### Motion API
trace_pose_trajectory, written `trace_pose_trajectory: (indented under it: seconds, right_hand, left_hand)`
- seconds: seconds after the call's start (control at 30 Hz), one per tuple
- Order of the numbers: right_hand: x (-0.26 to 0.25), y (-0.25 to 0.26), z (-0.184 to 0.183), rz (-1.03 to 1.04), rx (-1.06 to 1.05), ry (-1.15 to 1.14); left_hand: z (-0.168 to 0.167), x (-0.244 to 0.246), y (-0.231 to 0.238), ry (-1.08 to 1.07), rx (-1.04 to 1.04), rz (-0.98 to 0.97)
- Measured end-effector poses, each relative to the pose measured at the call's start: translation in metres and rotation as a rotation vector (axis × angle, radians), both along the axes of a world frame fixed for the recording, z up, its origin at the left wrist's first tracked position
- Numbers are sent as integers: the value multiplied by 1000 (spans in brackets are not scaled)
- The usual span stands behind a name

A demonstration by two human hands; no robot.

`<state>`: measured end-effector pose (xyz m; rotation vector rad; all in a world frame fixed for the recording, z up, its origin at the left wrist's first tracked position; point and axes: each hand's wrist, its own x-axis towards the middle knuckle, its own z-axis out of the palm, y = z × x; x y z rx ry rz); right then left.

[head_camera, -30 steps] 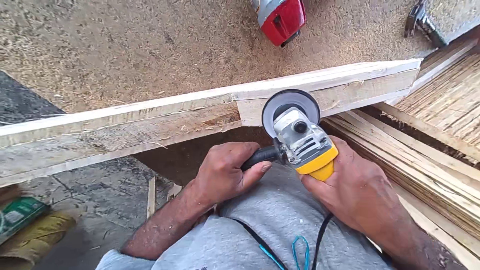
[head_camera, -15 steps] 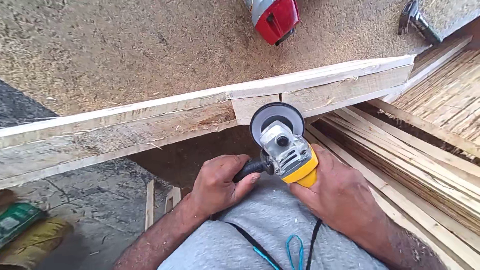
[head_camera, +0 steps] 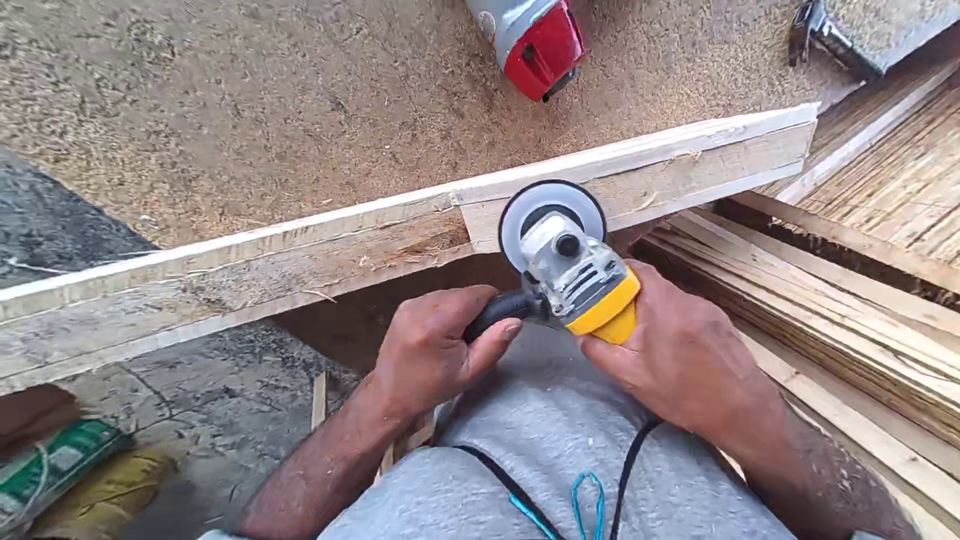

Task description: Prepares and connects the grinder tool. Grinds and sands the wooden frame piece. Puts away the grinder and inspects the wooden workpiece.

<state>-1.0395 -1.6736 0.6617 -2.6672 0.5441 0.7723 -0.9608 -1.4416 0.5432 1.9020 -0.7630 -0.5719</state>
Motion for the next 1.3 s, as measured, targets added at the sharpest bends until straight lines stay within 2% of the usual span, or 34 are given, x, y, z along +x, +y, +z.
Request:
trace_pose_trajectory:
  seconds: [0.07,0.13,0.27,0.37,0.47,0.53,0.73,0.83,0.93,1.17,1.23,1.3]
  right_hand:
    - [6,13,-8,62,17,12]
    - [5,11,-8,56,10,20]
    - [-8,-33,10,-126,-37,-14]
    - [-30,-80,10,-253,-11,-67]
    - [-45,-99,2,-346,65,-104]
    - [-38,-88,2,-316,59,-98]
    - [5,0,-5,-22,113,64]
    - [10,15,-12,73,133,101]
    - [1,-11,-4,-35,130,85]
    - [-54,-139,0,-402,65,-77]
    - [-62,-157,-2,-433,56,-94]
    - [-61,-156,-4,-414,87,-87]
  left_hand:
    - [-4,-5,18,2,24,43]
    - [-4,-6,15,8,13,55]
    - [4,9,-47,-6,-39,-23]
    - [18,12,-103,-43,17,-108]
    - [29,14,-126,-105,91,-187]
    - [29,17,-111,-86,102,-181]
    - [12,2,7,-74,109,10]
    - [3,-10,27,-88,110,91]
    - [14,-4,-6,-94,100,61]
    - [34,8,-168,-142,136,-185]
    - [38,7,-190,-172,160,-208]
    - [40,6,-184,-174,180,-207]
